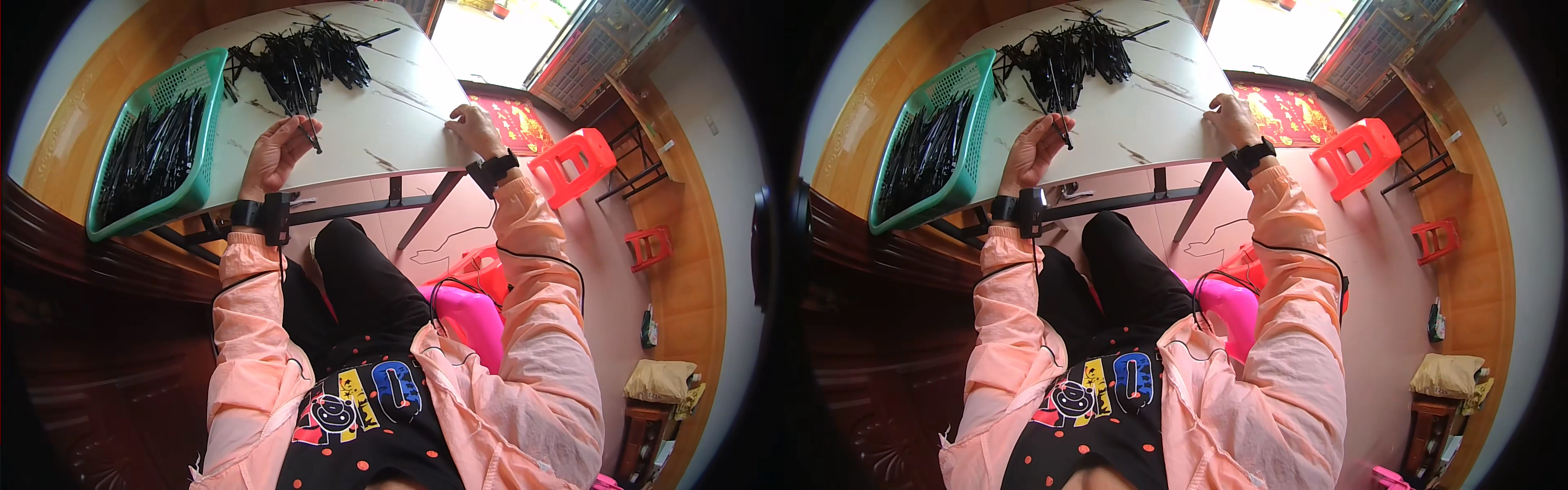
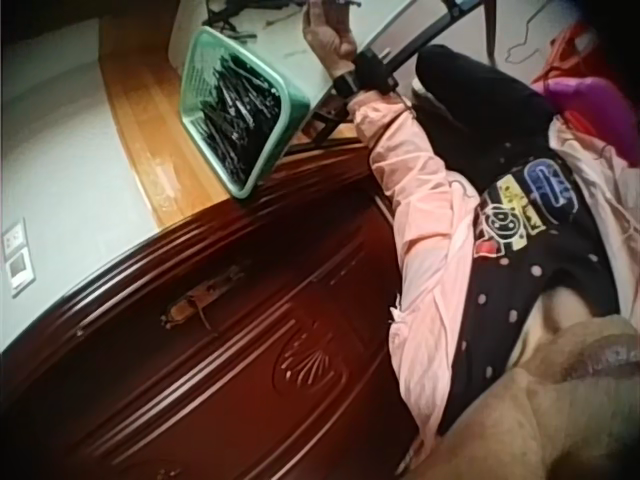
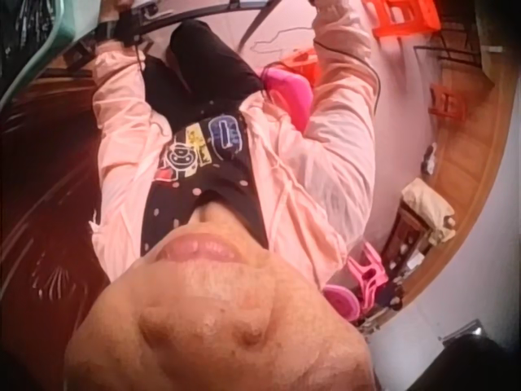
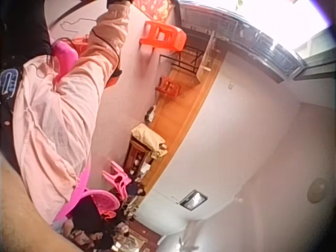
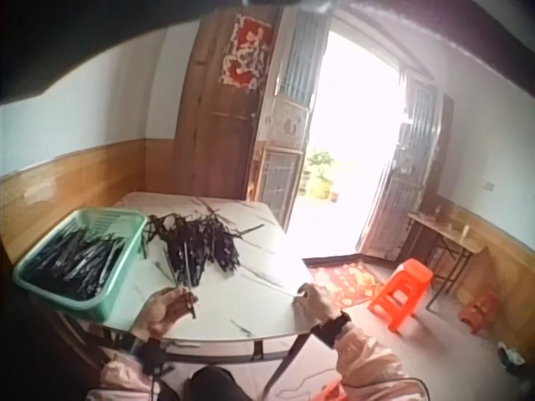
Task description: Sorting and bundling black plastic components and placing them into a collection basket.
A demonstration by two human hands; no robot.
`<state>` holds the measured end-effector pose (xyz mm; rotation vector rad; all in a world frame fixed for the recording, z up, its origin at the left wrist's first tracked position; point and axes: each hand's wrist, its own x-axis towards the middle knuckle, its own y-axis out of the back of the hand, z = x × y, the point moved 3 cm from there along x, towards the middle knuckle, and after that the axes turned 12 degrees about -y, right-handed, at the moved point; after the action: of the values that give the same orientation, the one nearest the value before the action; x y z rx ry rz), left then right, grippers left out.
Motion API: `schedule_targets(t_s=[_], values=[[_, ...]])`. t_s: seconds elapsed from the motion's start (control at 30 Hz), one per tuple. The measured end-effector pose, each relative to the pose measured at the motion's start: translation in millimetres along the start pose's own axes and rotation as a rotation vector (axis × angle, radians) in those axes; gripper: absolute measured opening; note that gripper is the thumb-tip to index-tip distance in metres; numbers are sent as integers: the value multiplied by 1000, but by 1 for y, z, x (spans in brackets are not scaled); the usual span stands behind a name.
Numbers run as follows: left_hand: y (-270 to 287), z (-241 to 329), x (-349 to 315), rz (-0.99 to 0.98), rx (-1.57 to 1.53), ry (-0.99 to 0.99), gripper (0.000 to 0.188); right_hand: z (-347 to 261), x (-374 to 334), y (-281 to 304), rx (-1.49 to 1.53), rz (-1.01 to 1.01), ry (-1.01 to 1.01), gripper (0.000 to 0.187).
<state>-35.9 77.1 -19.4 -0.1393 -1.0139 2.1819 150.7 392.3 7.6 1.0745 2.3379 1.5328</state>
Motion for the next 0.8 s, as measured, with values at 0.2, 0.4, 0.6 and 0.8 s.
schedule_targets(t_s=[0.2,0.4,0.6,0.8], values=[[1,1,1,-7,-8,-21,11,-6,3,2,-64,-45,4,18],[2,-2,0,1,-21,-31,11,-32,-34,14,75,9,20,21],[2,0,-3,-55,-132,-36,12,-90,-95,12,404,-98,-98,22],[11,-2,3,-90,-238,4,13,-107,-132,-17,539,-185,-116,20]])
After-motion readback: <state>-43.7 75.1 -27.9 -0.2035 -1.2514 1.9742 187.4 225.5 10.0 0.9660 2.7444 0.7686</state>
